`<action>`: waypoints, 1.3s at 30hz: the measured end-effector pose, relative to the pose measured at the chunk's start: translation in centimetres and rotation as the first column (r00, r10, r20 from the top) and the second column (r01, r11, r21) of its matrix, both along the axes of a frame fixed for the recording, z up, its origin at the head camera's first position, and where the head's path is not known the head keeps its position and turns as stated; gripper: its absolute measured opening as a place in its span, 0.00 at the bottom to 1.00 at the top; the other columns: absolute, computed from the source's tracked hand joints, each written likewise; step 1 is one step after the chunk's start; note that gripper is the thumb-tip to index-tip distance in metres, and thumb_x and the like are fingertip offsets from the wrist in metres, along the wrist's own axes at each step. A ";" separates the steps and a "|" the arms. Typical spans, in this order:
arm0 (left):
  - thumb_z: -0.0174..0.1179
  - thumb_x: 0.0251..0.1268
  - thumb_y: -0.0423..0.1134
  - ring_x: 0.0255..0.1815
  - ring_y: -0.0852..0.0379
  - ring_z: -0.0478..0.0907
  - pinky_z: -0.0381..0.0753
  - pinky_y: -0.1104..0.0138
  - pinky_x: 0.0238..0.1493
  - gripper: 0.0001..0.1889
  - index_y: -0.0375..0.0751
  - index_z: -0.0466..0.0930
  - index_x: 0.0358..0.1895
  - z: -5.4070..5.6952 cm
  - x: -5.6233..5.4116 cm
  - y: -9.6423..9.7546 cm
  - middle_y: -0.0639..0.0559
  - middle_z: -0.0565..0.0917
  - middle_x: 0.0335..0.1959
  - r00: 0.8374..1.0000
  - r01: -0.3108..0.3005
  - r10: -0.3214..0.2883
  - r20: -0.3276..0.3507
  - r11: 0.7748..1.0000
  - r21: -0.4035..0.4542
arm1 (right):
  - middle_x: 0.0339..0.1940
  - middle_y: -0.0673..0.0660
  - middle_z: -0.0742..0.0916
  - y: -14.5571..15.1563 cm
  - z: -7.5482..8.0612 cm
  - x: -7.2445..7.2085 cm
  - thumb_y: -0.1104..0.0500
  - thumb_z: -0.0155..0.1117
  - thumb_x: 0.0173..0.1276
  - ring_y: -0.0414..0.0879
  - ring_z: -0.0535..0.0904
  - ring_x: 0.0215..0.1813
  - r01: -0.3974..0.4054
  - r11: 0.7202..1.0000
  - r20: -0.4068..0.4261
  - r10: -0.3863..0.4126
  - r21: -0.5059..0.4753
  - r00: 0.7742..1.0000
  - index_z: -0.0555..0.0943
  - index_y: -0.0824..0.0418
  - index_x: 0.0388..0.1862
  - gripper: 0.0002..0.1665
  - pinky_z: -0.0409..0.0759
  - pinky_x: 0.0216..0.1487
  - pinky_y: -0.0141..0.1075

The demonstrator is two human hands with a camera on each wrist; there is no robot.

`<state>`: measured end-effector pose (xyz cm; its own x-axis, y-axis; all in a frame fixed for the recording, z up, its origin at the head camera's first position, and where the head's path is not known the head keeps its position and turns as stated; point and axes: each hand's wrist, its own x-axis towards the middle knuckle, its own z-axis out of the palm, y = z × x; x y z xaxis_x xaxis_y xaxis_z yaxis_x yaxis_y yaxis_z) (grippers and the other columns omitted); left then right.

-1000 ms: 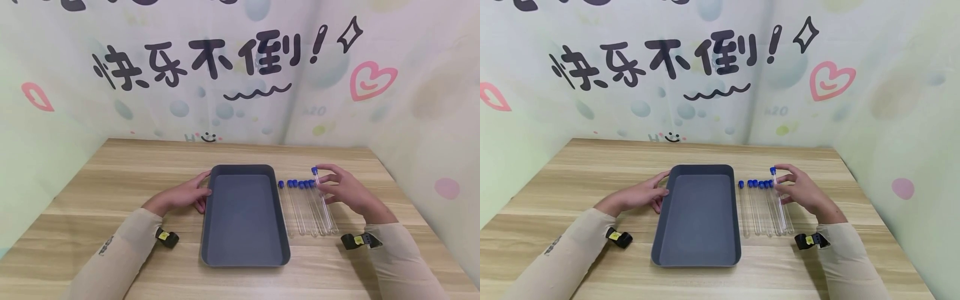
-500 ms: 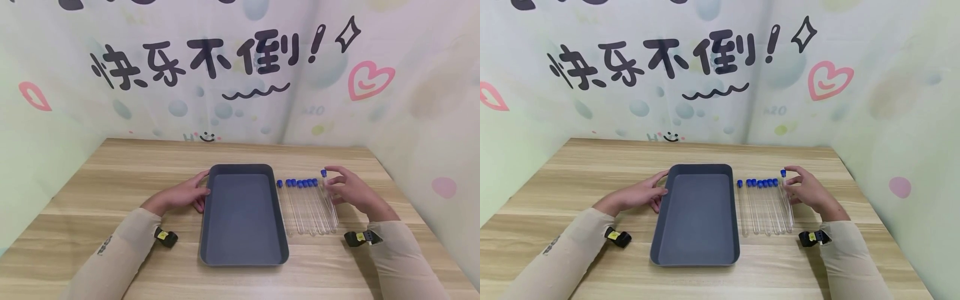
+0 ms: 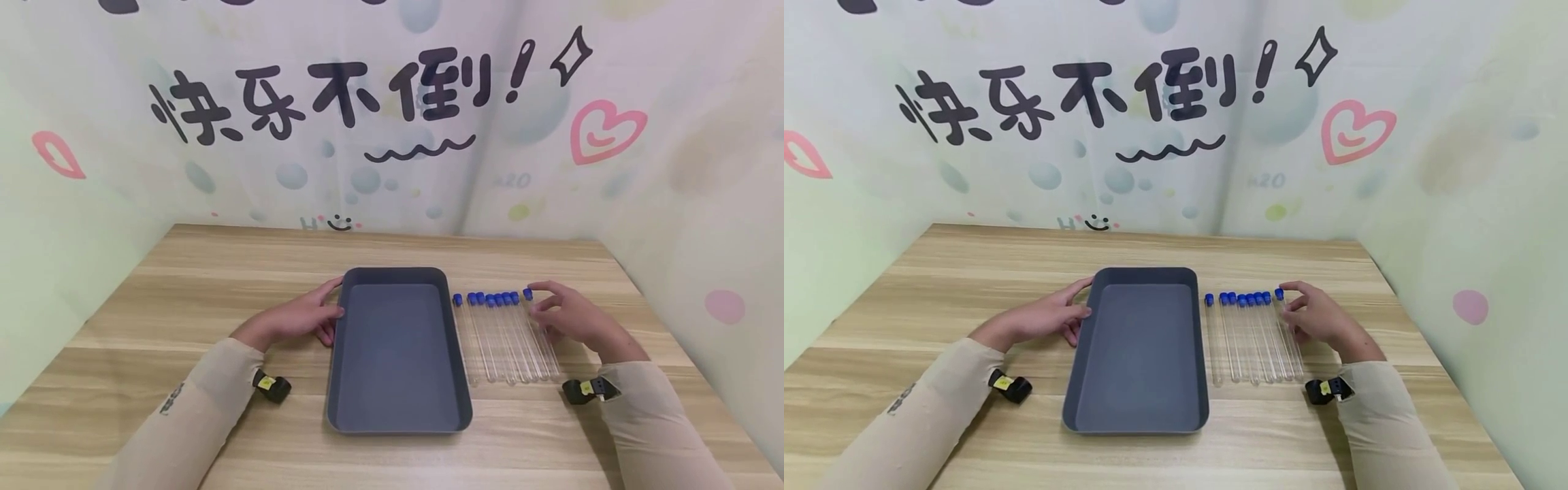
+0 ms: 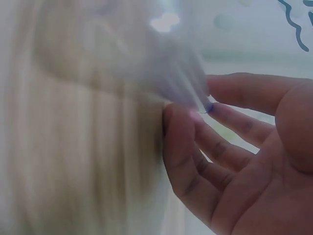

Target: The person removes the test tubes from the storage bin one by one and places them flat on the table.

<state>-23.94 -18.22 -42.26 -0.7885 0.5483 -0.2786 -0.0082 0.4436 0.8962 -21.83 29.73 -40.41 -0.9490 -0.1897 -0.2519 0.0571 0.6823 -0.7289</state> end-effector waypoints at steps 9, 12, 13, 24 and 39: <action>0.46 0.77 0.39 0.27 0.52 0.82 0.88 0.60 0.37 0.39 0.52 0.33 0.82 -0.1 0.0 -0.1 0.41 0.81 0.32 1.000 -0.001 0.001 -0.005 1.000 -0.011 | 0.56 0.74 0.78 -0.3 -0.4 0.0 0.64 0.60 0.71 0.48 0.83 0.41 -0.036 0.997 -0.033 0.038 0.069 0.999 0.62 0.66 0.75 0.35 0.84 0.39 0.38; 0.47 0.77 0.39 0.27 0.52 0.82 0.88 0.60 0.37 0.40 0.52 0.33 0.82 -0.1 0.0 -0.1 0.41 0.81 0.32 1.000 -0.008 0.008 -0.005 1.000 -0.014 | 0.57 0.74 0.78 -0.5 -0.3 -0.1 0.64 0.60 0.72 0.48 0.83 0.41 -0.032 0.996 -0.023 0.034 0.079 0.999 0.62 0.66 0.75 0.35 0.85 0.39 0.39; 0.47 0.77 0.39 0.27 0.52 0.82 0.88 0.60 0.37 0.40 0.52 0.33 0.82 -0.2 0.0 -0.1 0.41 0.81 0.32 1.000 -0.010 0.010 -0.004 1.000 -0.012 | 0.57 0.74 0.78 -0.5 -0.3 -0.1 0.63 0.60 0.72 0.48 0.83 0.41 -0.030 0.996 -0.020 0.032 0.086 0.999 0.62 0.66 0.76 0.35 0.85 0.39 0.39; 0.46 0.78 0.44 0.31 0.48 0.84 0.88 0.57 0.35 0.39 0.54 0.33 0.82 0.0 0.4 0.5 0.36 0.83 0.36 0.996 -0.088 0.088 0.008 0.996 -0.024 | 0.56 0.74 0.81 -2.0 0.9 0.6 0.55 0.55 0.77 0.60 0.85 0.44 0.057 0.985 -0.240 -0.015 0.165 0.971 0.64 0.66 0.74 0.31 0.86 0.37 0.45; 0.37 0.69 0.75 0.81 0.31 0.27 0.22 0.30 0.73 0.45 0.61 0.36 0.82 2.8 1.5 2.2 0.41 0.41 0.83 0.756 -0.459 -0.027 -0.654 0.689 -0.560 | 0.78 0.73 0.60 -10.1 1.0 1.3 0.37 0.49 0.77 0.77 0.55 0.75 0.093 0.858 -0.431 0.158 0.506 0.888 0.55 0.56 0.81 0.43 0.60 0.68 0.73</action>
